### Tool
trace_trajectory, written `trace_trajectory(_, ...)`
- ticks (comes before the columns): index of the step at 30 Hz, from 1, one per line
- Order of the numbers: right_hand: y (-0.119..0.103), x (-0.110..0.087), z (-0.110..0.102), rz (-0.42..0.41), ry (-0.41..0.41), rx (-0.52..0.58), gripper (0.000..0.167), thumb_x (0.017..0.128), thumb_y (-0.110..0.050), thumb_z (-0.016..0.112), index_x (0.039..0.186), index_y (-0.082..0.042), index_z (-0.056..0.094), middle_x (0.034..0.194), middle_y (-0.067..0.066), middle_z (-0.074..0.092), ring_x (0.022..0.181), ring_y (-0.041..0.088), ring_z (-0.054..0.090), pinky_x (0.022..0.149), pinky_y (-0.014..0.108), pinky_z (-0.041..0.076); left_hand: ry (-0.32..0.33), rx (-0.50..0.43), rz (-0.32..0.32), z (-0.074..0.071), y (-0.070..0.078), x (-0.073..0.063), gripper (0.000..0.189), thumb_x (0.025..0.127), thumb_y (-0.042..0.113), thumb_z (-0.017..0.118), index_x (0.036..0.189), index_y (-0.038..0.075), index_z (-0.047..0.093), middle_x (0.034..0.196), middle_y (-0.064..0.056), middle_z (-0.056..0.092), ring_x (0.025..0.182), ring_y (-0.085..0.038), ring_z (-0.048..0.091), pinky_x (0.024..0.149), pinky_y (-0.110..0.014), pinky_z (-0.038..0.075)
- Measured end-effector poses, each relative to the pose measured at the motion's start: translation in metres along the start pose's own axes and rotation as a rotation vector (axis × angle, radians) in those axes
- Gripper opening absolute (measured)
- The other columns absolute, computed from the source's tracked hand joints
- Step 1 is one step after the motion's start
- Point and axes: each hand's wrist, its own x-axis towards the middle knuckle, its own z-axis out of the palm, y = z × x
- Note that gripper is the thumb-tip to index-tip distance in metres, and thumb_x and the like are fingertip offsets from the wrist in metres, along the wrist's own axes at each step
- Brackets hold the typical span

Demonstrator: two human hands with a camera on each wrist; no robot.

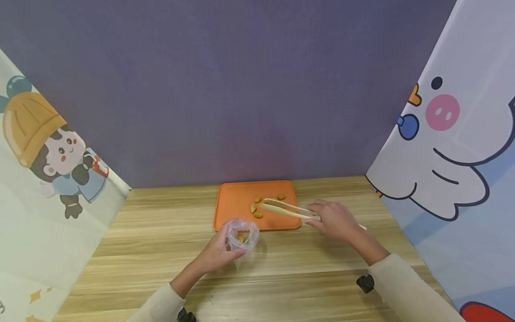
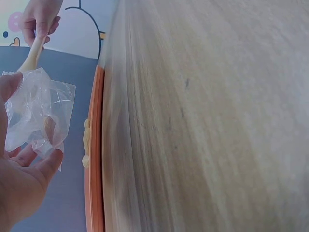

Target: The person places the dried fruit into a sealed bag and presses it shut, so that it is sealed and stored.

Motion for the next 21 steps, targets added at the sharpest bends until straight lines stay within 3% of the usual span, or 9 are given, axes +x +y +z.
trace_trajectory(10,-0.011,0.003,-0.004,-0.041,0.044,0.054,0.036,0.082,-0.025,0.084,0.112,-0.006,0.077,0.094,0.002,0.073,0.06,-0.008,0.041,0.053,0.018,0.039,0.011,-0.005,0.011,-0.001,-0.001,0.002,0.095,0.086,0.041,0.08,0.159,0.012,0.026,0.149,-0.01,0.049,0.129,-0.024,0.055,0.107,-0.05,0.047)
trace_trajectory(21,-0.022,0.006,-0.004,-0.101,0.018,0.095,0.037,0.087,-0.033,0.079,0.115,-0.009,0.076,0.094,0.0,0.072,0.06,-0.012,0.038,0.053,0.016,0.038,0.012,-0.012,0.012,0.0,-0.001,0.003,0.095,0.086,0.041,0.08,0.159,0.013,0.026,0.15,-0.009,0.048,0.131,-0.024,0.054,0.108,-0.049,0.046)
